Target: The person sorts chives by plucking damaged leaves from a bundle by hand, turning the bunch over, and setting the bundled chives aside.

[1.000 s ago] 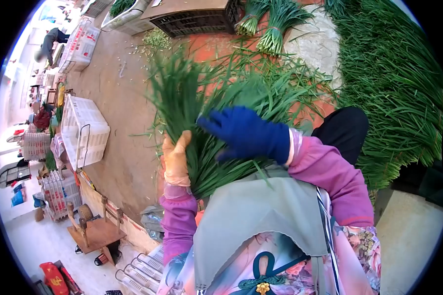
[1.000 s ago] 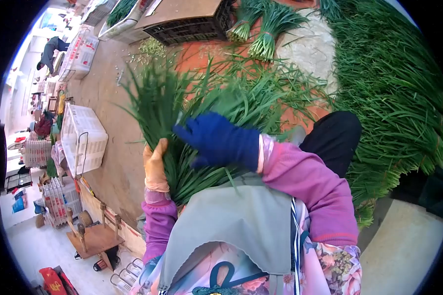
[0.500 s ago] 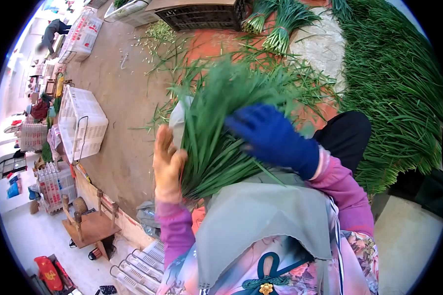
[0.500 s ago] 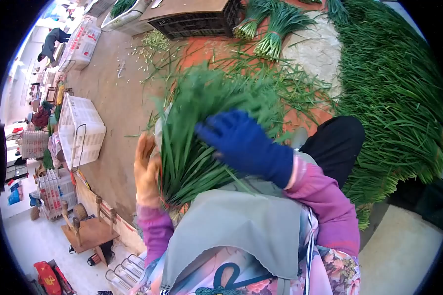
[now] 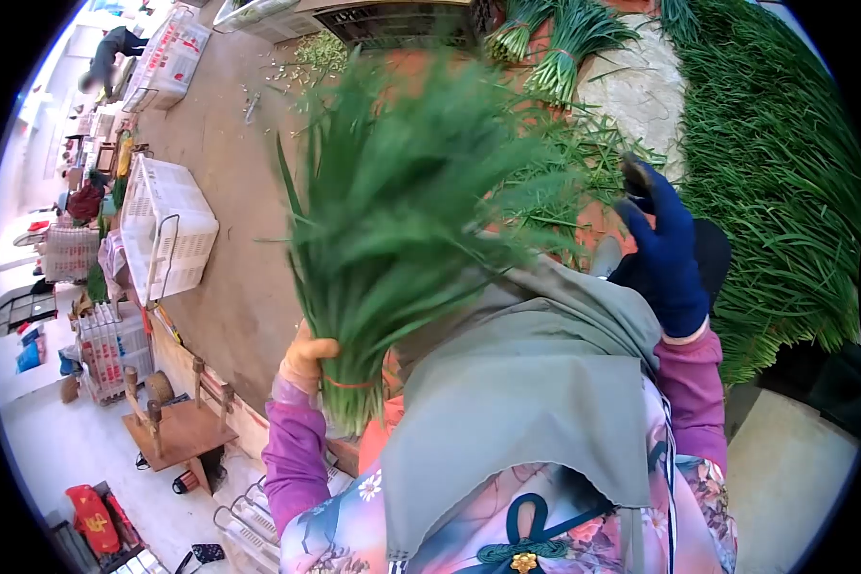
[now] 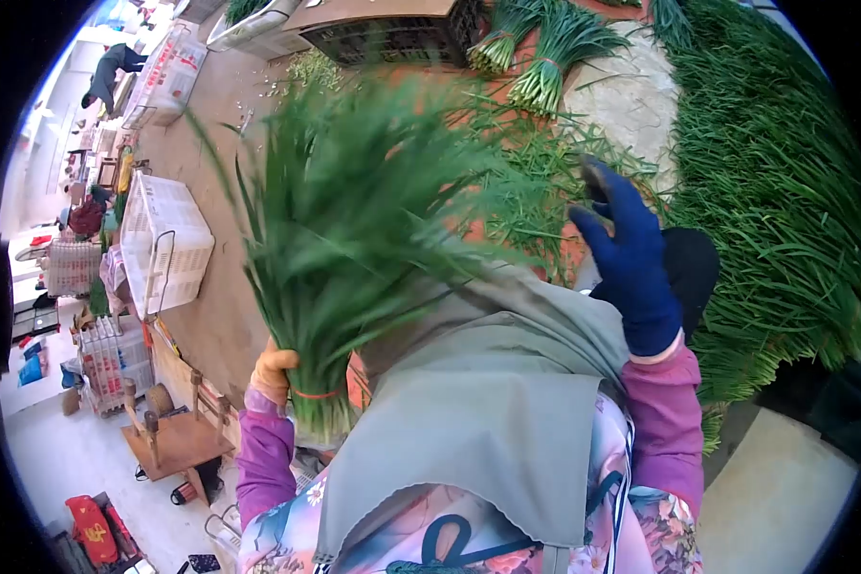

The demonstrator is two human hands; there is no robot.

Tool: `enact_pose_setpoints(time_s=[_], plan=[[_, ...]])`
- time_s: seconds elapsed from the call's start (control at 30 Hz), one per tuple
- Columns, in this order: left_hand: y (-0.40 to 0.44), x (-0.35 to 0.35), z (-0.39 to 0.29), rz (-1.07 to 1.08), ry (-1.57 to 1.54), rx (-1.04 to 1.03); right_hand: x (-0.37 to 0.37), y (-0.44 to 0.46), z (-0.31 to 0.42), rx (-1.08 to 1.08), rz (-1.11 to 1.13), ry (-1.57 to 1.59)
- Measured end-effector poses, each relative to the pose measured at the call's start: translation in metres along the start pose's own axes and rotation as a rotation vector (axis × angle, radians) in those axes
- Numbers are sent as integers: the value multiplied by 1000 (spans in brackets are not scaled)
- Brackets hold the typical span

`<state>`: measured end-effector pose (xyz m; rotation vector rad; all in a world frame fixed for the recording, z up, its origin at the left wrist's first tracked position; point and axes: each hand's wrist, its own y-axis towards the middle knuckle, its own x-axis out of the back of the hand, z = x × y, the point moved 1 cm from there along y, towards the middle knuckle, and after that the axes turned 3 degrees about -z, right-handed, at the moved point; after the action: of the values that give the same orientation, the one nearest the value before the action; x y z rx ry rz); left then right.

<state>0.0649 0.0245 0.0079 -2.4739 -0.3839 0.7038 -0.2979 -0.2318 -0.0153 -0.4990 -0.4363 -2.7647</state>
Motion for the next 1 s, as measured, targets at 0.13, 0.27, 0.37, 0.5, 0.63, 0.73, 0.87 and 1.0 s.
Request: enact_pose_setpoints(time_s=[0.13, 0.27, 0.37, 0.5, 0.63, 0.73, 0.87, 1.0], plan=[[-1, 37, 3, -212, 21, 166, 9, -14, -22, -107, 3, -12], [50, 16, -9, -182, 332, -112, -4, -24, -35, -203, 95, 79], [76, 6, -26, -163, 385, -291, -27, -24, -20, -90, 247, 48], [88, 6, -25, -404, 242, -135, -64, -24, -2, 196, 388, -42], [81, -29, -22, -471, 58, -170, -98, -14, 53, 652, 722, -102], [68, -59, -20, -414, 14, -244, -132, -5, 95, 1036, 742, -229], [64, -50, -9, -400, 0, -369, -175, 19, 88, 1208, 214, -363], [59, -58, -10, -610, -94, -339, -190, 16, 64, 927, 751, -515]])
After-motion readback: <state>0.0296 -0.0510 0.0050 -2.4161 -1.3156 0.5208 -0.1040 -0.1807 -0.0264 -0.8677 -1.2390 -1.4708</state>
